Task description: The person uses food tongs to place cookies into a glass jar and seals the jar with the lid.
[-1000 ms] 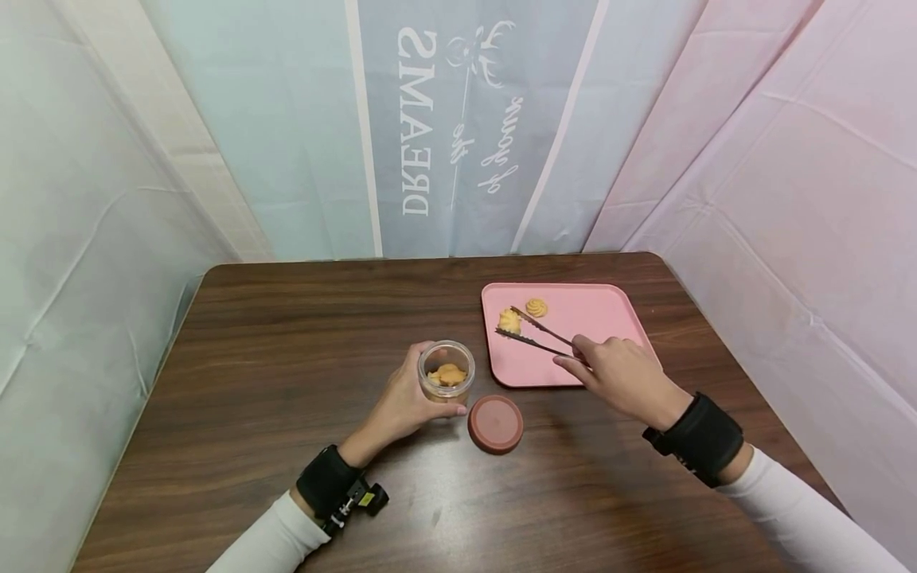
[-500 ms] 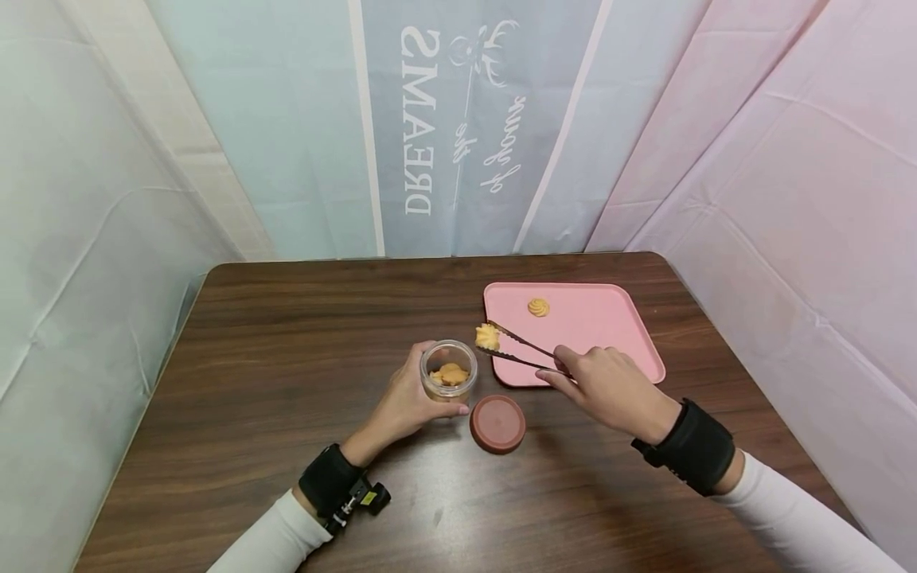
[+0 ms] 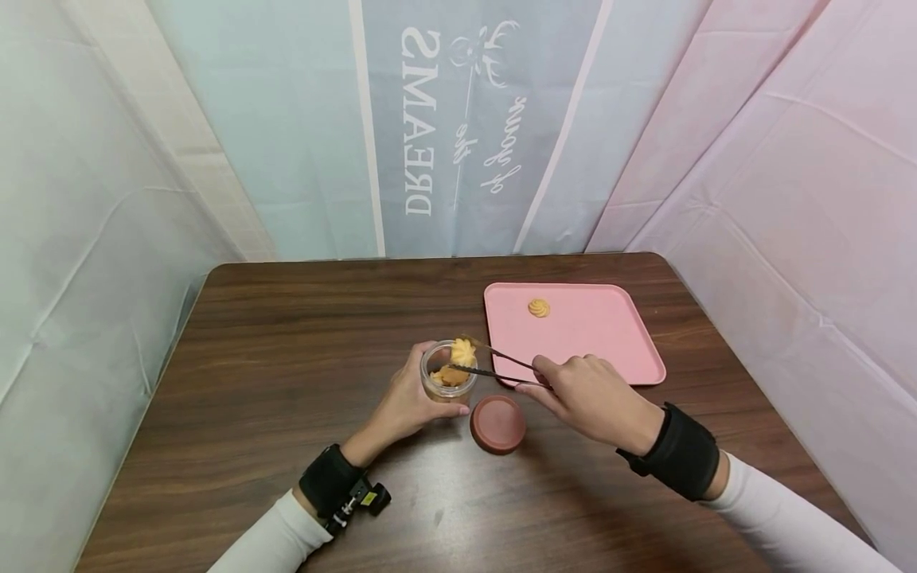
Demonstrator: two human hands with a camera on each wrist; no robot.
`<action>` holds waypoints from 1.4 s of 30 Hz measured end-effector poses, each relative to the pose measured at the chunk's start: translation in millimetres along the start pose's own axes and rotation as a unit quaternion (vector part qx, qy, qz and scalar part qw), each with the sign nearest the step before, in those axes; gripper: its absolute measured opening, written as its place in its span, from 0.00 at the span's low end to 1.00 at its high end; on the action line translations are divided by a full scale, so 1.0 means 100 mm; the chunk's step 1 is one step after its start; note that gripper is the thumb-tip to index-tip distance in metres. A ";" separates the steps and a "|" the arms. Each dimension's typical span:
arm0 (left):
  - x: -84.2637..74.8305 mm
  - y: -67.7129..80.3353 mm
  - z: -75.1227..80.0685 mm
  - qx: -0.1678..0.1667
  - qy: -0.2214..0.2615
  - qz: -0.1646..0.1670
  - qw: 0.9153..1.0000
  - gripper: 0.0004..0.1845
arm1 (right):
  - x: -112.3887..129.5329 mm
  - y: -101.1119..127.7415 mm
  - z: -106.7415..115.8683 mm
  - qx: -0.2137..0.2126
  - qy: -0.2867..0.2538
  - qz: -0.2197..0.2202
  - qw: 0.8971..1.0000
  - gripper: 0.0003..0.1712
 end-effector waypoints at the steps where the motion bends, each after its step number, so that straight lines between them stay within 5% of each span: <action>1: 0.00 0.00 0.00 0.001 -0.001 0.000 1.000 0.58 | 0.01 0.00 0.00 -0.002 -0.001 0.001 1.000 0.24; 21: 0.00 0.01 -0.03 0.004 0.016 -0.002 1.000 0.56 | -0.02 -0.03 -0.02 -0.012 -0.009 0.005 1.000 0.21; 42: -0.01 -0.01 -0.02 0.000 0.014 -0.016 1.000 0.55 | -0.49 -0.01 0.00 -0.004 -0.027 -0.068 0.997 0.20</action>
Point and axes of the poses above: each hand's wrist, its own y-axis away from the middle knuckle, its own z-axis out of the back of the hand, x = y × z, the point moved 10 cm from there along -y, towards the middle knuckle, and after that the axes turned 5 degrees about -y, right-handed, at the moved point
